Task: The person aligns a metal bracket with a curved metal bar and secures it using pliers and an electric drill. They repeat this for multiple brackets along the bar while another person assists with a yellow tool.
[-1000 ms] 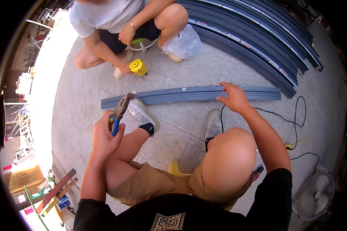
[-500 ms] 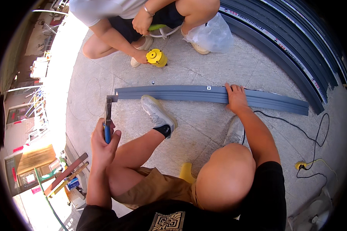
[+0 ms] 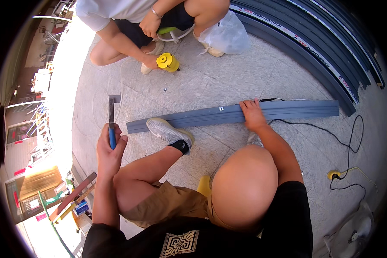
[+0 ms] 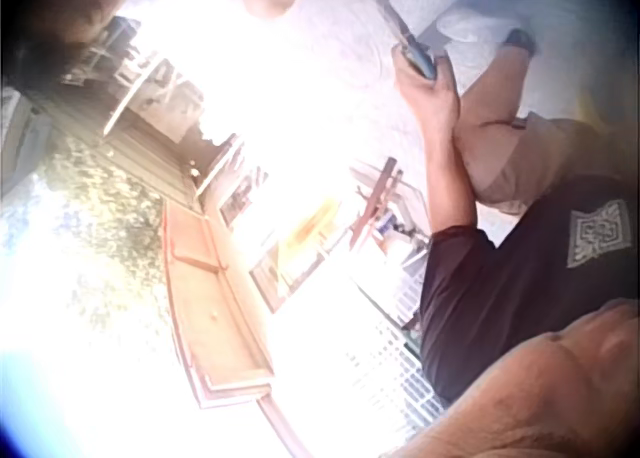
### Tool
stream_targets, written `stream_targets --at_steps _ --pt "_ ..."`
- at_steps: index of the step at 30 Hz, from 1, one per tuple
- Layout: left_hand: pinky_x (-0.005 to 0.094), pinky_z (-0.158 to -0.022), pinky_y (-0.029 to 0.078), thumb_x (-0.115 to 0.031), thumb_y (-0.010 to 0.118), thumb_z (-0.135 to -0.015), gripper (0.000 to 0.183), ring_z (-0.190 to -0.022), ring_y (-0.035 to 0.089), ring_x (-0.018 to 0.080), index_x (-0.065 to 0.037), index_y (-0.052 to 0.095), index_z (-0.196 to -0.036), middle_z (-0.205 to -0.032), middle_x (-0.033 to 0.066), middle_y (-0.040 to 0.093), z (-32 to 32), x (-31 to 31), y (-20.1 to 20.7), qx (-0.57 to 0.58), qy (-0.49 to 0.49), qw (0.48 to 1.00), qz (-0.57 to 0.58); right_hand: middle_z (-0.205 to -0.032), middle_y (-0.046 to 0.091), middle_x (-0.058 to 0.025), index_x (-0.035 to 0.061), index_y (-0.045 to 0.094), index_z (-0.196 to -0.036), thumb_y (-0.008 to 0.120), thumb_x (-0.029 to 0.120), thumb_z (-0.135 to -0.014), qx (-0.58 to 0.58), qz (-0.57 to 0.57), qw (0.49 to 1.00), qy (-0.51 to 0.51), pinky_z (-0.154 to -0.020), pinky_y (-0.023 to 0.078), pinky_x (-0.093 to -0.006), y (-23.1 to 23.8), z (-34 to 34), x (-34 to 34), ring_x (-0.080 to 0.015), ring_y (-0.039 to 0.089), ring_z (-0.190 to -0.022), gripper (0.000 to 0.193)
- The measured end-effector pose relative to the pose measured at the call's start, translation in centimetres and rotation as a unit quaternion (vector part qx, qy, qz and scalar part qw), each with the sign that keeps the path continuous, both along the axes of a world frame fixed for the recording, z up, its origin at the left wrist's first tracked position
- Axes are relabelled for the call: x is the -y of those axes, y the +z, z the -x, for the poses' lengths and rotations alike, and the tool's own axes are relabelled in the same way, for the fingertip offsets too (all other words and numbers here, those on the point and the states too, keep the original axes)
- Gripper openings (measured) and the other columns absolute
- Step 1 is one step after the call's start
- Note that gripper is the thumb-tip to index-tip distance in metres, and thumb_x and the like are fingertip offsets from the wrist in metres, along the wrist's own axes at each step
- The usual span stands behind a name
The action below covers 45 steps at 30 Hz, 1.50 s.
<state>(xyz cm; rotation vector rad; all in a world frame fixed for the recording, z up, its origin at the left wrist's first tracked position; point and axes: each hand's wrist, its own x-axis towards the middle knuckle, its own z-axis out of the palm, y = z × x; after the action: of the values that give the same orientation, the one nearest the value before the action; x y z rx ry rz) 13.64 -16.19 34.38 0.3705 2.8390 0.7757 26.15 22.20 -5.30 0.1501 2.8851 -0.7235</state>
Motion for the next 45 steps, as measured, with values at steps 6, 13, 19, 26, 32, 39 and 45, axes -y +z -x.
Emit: stream_targets --at_steps 6,13,19,26,32,39,45 --pt "0.0311 -0.067 0.043 -0.009 0.075 -0.095 0.021 -0.073 0.047 0.011 -0.005 0.059 -0.109 -0.078 -0.0001 0.049 -1.0 0.0 -0.5 0.027 0.01 0.999 0.015 -0.152 0.056 -0.0128 0.0076 0.052 -0.155 0.085 0.002 -0.076 0.004 -0.019 1.0 0.012 -0.137 0.023 -0.0551 0.1 -0.2 0.0 -0.033 0.048 -0.151 0.086" --pt "0.0335 -0.068 0.044 -0.011 0.077 -0.096 0.023 -0.074 0.049 0.014 -0.003 0.06 -0.11 -0.079 0.0023 0.05 -1.4 -2.2 -0.1 0.024 -0.025 0.999 0.033 -0.155 0.055 -0.0106 0.0109 0.047 -0.16 0.085 0.007 -0.08 0.048 -0.054 0.997 0.012 -0.137 0.024 -0.0518 0.4 0.0 0.2 -0.0309 0.046 -0.154 0.089" --pt "0.0338 -0.068 0.044 -0.011 0.077 -0.096 0.023 -0.074 0.049 0.0148 -0.003 0.061 -0.111 -0.081 0.0044 0.053 -1.8 -1.6 -0.7 0.068 -0.023 0.996 0.061 -0.168 0.047 -0.0129 0.0105 0.044 -0.165 0.09 0.017 -0.082 0.025 -0.037 0.999 -0.015 -0.137 0.023 -0.052 2.4 -1.8 -0.1 -0.0337 0.039 -0.16 0.095" --pt "0.0341 -0.066 0.045 -0.011 0.076 -0.094 0.023 -0.07 0.048 0.0151 -0.003 0.061 -0.109 -0.076 0.0037 0.051 -3.5 -0.2 -0.5 0.024 -0.05 0.997 0.057 -0.178 0.035 -0.0145 0.016 0.043 -0.17 0.094 0.025 -0.082 0.038 -0.032 0.997 -0.053 -0.137 0.024 -0.0525 4.0 -8.5 -0.8 -0.0332 0.029 -0.167 0.102" --pt "0.0341 -0.066 0.044 -0.011 0.077 -0.094 0.024 -0.07 0.048 0.0157 -0.003 0.061 -0.108 -0.076 0.0042 0.051 -5.4 1.0 1.5 0.049 -0.058 0.993 0.095 -0.177 0.036 -0.0174 0.0145 0.043 -0.17 0.093 0.025 -0.082 0.068 -0.023 0.984 -0.164 -0.135 0.029 -0.0525 2.3 -8.8 -0.6 -0.0351 0.032 -0.165 0.101" --pt "0.0346 -0.069 0.044 -0.01 0.074 -0.097 0.021 -0.075 0.049 0.0169 -0.003 0.058 -0.108 -0.082 0.0063 0.052 -7.1 1.1 1.5 0.035 -0.08 0.995 0.049 -0.169 0.046 -0.0259 0.0091 0.052 -0.163 0.085 0.03 -0.088 -0.076 0.0 0.962 -0.262 -0.128 0.039 -0.0504 -0.8 -20.7 -2.9 -0.044 0.044 -0.156 0.084" --pt "0.0344 -0.072 0.046 -0.011 0.071 -0.1 0.019 -0.077 0.05 0.0179 -0.002 0.059 -0.111 -0.088 0.007 0.056 -5.7 3.0 -0.8 -0.017 -0.105 0.994 -0.014 -0.145 0.065 -0.0246 0.0032 0.067 -0.141 0.077 0.023 -0.092 -0.043 -0.032 0.842 -0.537 -0.118 0.048 -0.0501 4.2 -35.5 -1.8 -0.0434 0.059 -0.137 0.053"
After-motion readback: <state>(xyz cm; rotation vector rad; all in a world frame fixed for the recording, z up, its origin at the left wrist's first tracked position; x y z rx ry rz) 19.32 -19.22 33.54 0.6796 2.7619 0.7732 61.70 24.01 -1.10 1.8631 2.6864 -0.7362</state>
